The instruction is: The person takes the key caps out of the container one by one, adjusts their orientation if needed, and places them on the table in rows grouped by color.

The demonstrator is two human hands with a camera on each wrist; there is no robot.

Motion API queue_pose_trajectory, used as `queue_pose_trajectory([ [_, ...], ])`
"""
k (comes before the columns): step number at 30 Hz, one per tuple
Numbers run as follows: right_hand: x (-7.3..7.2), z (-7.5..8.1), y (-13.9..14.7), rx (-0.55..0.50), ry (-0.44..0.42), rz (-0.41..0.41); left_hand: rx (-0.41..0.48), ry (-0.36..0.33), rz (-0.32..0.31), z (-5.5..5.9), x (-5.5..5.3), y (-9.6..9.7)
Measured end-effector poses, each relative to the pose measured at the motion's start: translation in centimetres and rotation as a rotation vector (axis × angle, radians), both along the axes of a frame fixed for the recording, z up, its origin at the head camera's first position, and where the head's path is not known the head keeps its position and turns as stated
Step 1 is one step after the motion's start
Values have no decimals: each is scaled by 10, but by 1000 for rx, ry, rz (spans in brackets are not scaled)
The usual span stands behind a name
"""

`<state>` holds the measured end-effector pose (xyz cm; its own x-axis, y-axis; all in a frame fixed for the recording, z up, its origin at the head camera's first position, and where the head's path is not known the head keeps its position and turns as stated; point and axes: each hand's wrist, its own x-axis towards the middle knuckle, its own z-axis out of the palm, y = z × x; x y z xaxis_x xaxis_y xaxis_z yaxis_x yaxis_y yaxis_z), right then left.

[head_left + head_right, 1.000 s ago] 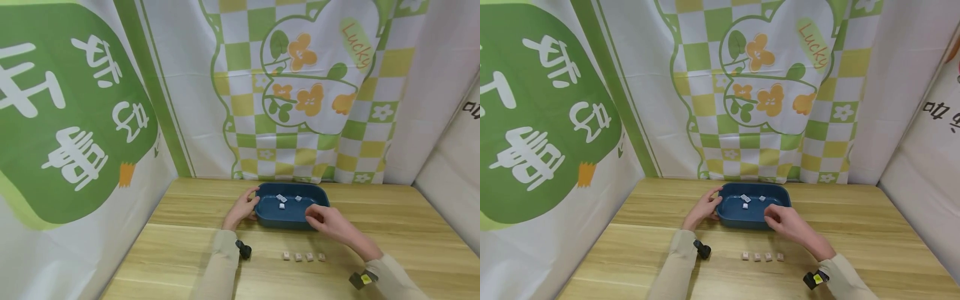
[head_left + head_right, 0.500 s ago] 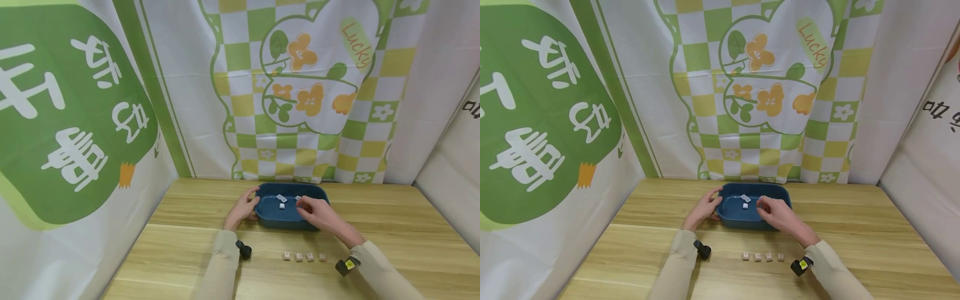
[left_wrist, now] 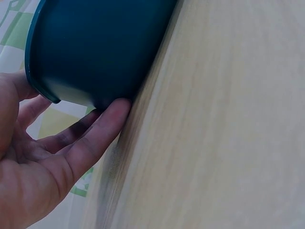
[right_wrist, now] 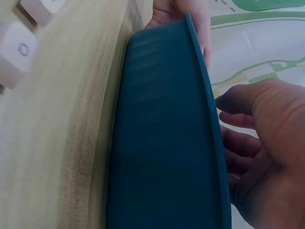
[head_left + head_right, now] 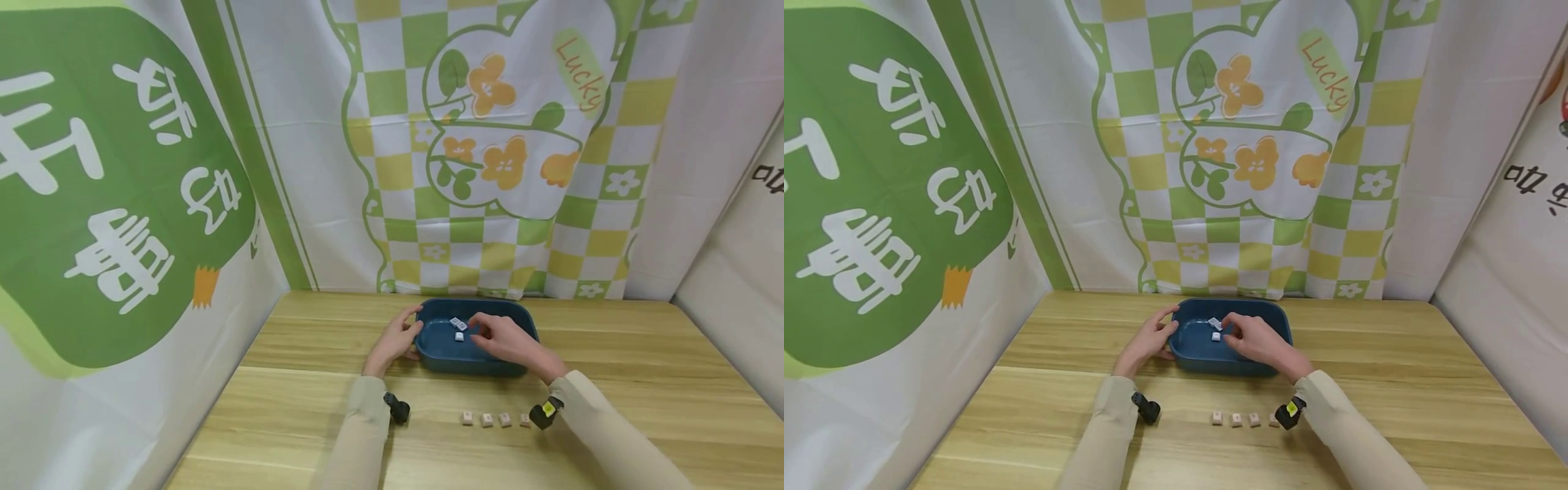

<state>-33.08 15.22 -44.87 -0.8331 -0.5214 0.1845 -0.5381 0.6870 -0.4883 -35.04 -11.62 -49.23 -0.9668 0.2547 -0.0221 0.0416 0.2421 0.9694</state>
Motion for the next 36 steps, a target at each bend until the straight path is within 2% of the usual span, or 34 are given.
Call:
queue_pose_trajectory([
  [12, -15, -4, -12, 39, -103, 2, -9, -7, 2, 0, 0, -1],
  [22, -25, -14, -18, 56, -126, -18, -6, -3, 10, 1, 1, 0],
  [36, -34, -28, -23, 51, -133, -6, -15, -10, 10, 3, 2, 0],
])
